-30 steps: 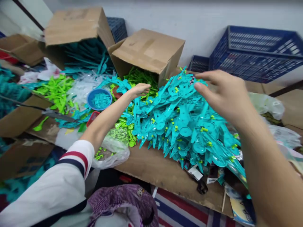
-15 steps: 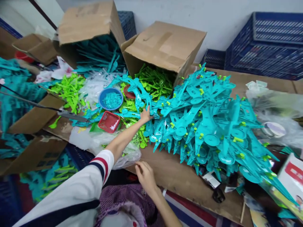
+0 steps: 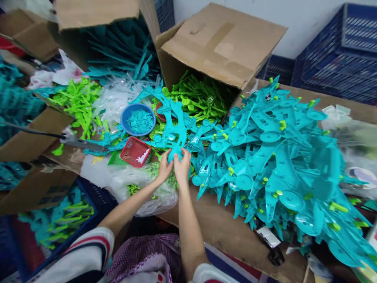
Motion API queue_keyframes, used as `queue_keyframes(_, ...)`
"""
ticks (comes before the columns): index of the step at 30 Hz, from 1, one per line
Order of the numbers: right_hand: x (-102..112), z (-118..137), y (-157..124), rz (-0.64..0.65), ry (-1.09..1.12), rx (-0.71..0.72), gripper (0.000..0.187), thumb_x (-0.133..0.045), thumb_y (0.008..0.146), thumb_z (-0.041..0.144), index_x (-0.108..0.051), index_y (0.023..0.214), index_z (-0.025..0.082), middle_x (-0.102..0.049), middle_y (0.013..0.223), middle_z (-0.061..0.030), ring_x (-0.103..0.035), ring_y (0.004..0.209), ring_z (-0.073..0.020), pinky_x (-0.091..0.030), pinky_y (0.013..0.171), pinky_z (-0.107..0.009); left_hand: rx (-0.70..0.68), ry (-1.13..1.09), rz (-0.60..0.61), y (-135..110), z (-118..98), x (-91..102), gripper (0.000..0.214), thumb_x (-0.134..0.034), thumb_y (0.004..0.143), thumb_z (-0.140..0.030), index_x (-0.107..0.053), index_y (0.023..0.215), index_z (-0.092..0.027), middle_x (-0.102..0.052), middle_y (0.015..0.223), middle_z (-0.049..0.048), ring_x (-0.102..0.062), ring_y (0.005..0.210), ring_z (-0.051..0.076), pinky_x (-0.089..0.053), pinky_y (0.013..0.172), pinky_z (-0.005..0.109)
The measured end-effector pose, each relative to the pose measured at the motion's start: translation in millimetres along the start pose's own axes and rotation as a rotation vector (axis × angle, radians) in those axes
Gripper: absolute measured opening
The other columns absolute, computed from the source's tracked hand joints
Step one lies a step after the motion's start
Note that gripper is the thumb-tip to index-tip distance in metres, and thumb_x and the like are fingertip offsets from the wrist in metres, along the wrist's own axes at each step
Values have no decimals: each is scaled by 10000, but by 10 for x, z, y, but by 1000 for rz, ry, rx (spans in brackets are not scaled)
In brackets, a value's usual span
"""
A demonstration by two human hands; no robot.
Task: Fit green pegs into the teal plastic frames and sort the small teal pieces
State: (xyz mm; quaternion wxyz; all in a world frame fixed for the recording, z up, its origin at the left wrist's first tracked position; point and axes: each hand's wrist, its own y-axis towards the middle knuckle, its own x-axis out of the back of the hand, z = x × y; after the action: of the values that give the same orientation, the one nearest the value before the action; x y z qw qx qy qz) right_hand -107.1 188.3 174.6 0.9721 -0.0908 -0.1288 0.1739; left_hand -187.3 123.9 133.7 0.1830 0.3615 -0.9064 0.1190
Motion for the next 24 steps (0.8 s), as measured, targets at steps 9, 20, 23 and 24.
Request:
queue_keyframes(9, -33, -376, 930, -301, -395, -373, 717, -541, 843, 458, -406, 1429, 69, -444, 1461, -299, -373, 1422, -366, -284, 1149, -540, 85, 159, 261, -204, 214, 266, 781, -817, 617, -369, -567, 1356, -346, -469, 1485, 149, -348, 1437, 462, -227, 1164, 654)
queue_keyframes(20, 169, -643, 1241, -161, -437, -440, 600, -753, 664, 580, -663, 1088, 166, -654, 1229, -221, -535, 1263, -413, -406, 1026, -556, 228, 554, -86, 1390, -293, 374, 890, -687, 810, -510, -338, 1522, -107, -374, 1515, 285, -329, 1420, 453, -273, 1150, 564)
queue_keyframes(23, 182, -704, 1270, -105, -387, -432, 531, -803, 600, 576, -677, 923, 175, -721, 1010, -170, -635, 1114, -371, -477, 953, -482, 267, 570, 17, 1593, -216, 354, 737, -690, 827, -437, -433, 1451, -140, -488, 1454, 259, -417, 1380, 425, -313, 1123, 542)
queue_keyframes(24, 173, -731, 1271, -97, -339, -414, 506, -808, 595, 565, -672, 894, 180, -728, 951, -147, -657, 1064, -350, -500, 914, -453, 255, 558, 41, 1603, -210, 355, 676, -681, 838, -426, -468, 1417, -150, -555, 1389, 241, -466, 1346, 409, -334, 1108, 526)
